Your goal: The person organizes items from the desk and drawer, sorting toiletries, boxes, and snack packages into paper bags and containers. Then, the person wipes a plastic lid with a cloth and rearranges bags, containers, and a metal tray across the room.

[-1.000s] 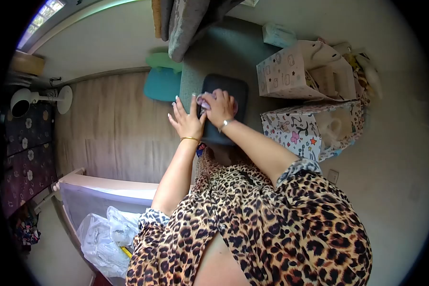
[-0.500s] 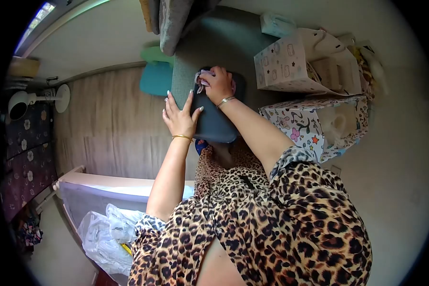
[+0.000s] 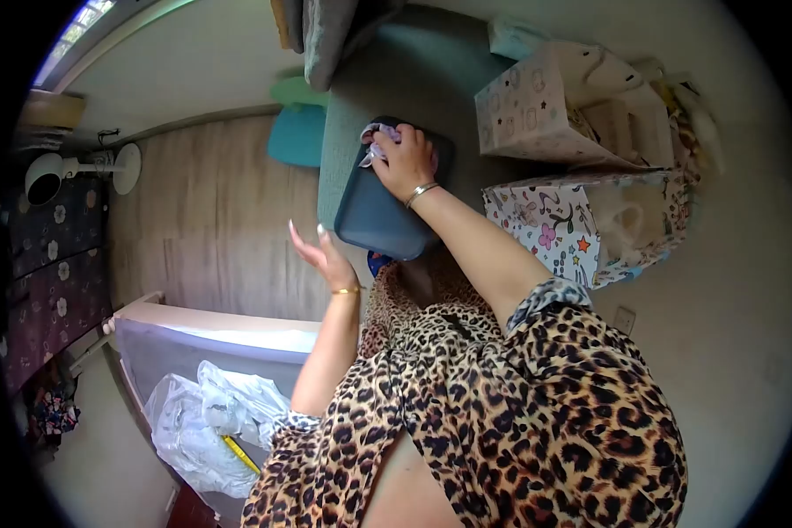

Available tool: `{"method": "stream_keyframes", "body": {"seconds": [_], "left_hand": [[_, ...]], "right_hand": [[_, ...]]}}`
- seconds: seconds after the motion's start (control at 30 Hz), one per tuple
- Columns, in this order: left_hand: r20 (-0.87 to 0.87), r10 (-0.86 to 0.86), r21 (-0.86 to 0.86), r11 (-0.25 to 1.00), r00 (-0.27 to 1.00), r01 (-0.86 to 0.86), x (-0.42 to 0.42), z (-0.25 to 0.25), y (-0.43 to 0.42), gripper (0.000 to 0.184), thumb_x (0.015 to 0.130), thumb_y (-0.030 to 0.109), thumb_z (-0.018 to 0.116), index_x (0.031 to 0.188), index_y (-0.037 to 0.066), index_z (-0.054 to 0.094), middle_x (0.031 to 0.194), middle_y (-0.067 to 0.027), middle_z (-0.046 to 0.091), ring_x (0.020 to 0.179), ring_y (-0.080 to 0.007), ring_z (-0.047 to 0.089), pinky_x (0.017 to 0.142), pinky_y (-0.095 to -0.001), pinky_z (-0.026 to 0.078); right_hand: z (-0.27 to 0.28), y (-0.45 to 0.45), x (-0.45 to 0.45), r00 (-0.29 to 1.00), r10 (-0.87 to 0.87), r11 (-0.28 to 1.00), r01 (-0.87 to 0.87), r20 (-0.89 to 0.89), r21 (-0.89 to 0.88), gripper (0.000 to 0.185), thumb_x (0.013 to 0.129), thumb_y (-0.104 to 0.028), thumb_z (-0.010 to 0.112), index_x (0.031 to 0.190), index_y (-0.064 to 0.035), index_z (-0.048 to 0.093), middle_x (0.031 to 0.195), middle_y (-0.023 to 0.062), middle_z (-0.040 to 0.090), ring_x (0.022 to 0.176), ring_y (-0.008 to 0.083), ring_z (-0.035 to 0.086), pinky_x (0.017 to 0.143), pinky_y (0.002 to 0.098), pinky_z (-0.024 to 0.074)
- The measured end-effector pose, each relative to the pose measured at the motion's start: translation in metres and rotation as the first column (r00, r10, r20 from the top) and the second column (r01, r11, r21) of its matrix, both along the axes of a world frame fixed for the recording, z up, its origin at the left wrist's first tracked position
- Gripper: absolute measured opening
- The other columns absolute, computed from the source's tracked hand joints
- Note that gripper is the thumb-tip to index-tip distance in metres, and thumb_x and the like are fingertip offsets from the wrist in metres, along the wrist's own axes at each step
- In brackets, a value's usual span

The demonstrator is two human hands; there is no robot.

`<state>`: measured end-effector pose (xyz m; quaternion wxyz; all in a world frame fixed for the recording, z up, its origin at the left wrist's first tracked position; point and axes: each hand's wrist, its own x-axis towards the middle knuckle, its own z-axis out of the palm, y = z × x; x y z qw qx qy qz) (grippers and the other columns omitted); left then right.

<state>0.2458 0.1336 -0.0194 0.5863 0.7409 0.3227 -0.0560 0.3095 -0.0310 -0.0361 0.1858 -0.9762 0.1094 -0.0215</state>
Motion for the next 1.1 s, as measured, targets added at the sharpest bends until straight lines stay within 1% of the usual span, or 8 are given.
{"method": "stream_keyframes", "body": {"seconds": [0.03, 0.13, 0.3, 0.53, 0.7, 0.73, 0.87, 1.1], "left_hand": [[-0.153, 0.284, -0.221, 0.924, 0.946, -0.313, -0.015, 0.006, -0.002, 0.056, 0.092, 0.05, 0.04, 0.138, 0.017, 0.036, 0.141, -0.0151, 0.033, 0.13, -0.0324, 0.03, 0.106, -0.0465, 0.024], [-0.471, 0.191, -0.818, 0.272, 0.861, -0.507, -0.041, 0.024, 0.008, 0.065, 0.091, 0.06, 0.028, 0.137, 0.013, 0.034, 0.135, -0.012, 0.04, 0.128, -0.0279, 0.034, 0.107, -0.0456, 0.026], [-0.471, 0.095, -0.827, 0.299, 0.877, -0.476, -0.052, 0.025, 0.033, 0.07, 0.089, 0.066, 0.027, 0.126, 0.008, 0.042, 0.129, -0.0103, 0.045, 0.122, -0.0246, 0.042, 0.104, -0.0421, 0.032], [-0.402, -0.052, -0.874, 0.318, 0.914, -0.367, -0.034, 0.04, 0.055, 0.059, 0.093, 0.055, 0.033, 0.133, 0.011, 0.038, 0.121, -0.0127, 0.051, 0.112, -0.0254, 0.05, 0.097, -0.04, 0.042], [-0.282, -0.112, -0.927, 0.286, 0.953, -0.241, -0.045, 0.1, 0.093, 0.044, 0.097, 0.037, 0.038, 0.134, 0.013, 0.041, 0.126, -0.0129, 0.05, 0.11, -0.0242, 0.053, 0.09, -0.0379, 0.048], [-0.292, -0.085, -0.944, 0.187, 0.953, -0.273, -0.044, 0.109, 0.098, 0.04, 0.097, 0.025, 0.043, 0.135, 0.012, 0.04, 0.127, -0.0133, 0.051, 0.109, -0.0246, 0.054, 0.089, -0.0376, 0.049], [-0.18, -0.089, -0.959, 0.238, 0.98, -0.155, -0.034, 0.108, 0.108, 0.043, 0.092, 0.007, 0.046, 0.135, 0.01, 0.041, 0.122, -0.0144, 0.054, 0.107, -0.0272, 0.056, 0.091, -0.0407, 0.048], [-0.258, -0.314, -0.942, 0.29, 0.914, -0.167, 0.018, 0.135, 0.131, 0.042, 0.088, 0.001, 0.046, 0.13, 0.006, 0.045, 0.12, -0.017, 0.055, 0.108, -0.0292, 0.056, 0.092, -0.0445, 0.048]], "right_hand": [[0.008, 0.008, -0.006, 0.999, 0.026, 1.0, -0.026, -0.023, -0.013, 0.028, 0.073, -0.024, 0.061, 0.101, -0.0192, 0.063, 0.106, 0.0145, 0.049, 0.097, 0.0332, 0.047, 0.079, 0.044, 0.0387], [0.032, 0.038, -0.031, 0.982, 0.139, 0.99, -0.134, -0.125, 0.048, 0.033, 0.075, -0.023, 0.06, 0.107, -0.0182, 0.06, 0.108, 0.0157, 0.048, 0.096, 0.0339, 0.047, 0.081, 0.044, 0.0381], [0.063, 0.081, -0.085, 0.87, 0.46, 0.863, -0.39, -0.179, 0.32, 0.03, 0.076, -0.018, 0.06, 0.105, -0.0162, 0.062, 0.109, 0.0146, 0.049, 0.098, 0.0314, 0.047, 0.083, 0.0415, 0.0371], [0.081, 0.093, -0.091, 0.78, 0.617, 0.701, -0.481, -0.108, 0.526, 0.031, 0.073, -0.012, 0.062, 0.104, -0.0155, 0.063, 0.106, 0.0103, 0.052, 0.096, 0.0276, 0.049, 0.081, 0.0375, 0.04], [0.159, 0.11, -0.118, 0.685, 0.728, 0.582, -0.648, 0.042, 0.491, 0.028, 0.071, -0.009, 0.062, 0.098, -0.0152, 0.064, 0.097, 0.0074, 0.051, 0.093, 0.026, 0.048, 0.079, 0.0373, 0.0409], [0.167, 0.113, -0.117, 0.667, 0.743, 0.571, -0.674, 0.054, 0.47, 0.028, 0.071, -0.009, 0.062, 0.098, -0.0152, 0.064, 0.097, 0.0072, 0.051, 0.093, 0.0256, 0.049, 0.079, 0.0369, 0.041], [0.18, 0.11, -0.108, 0.564, 0.823, 0.494, -0.771, 0.071, 0.402, 0.025, 0.071, -0.011, 0.061, 0.095, -0.0148, 0.064, 0.096, 0.0053, 0.051, 0.093, 0.023, 0.049, 0.078, 0.0356, 0.0408], [0.214, 0.096, -0.091, 0.198, 0.98, 0.176, -0.924, 0.032, 0.34, 0.017, 0.068, -0.02, 0.064, 0.084, -0.0182, 0.063, 0.091, 0.0012, 0.051, 0.092, 0.0183, 0.049, 0.075, 0.0323, 0.0396]]}}
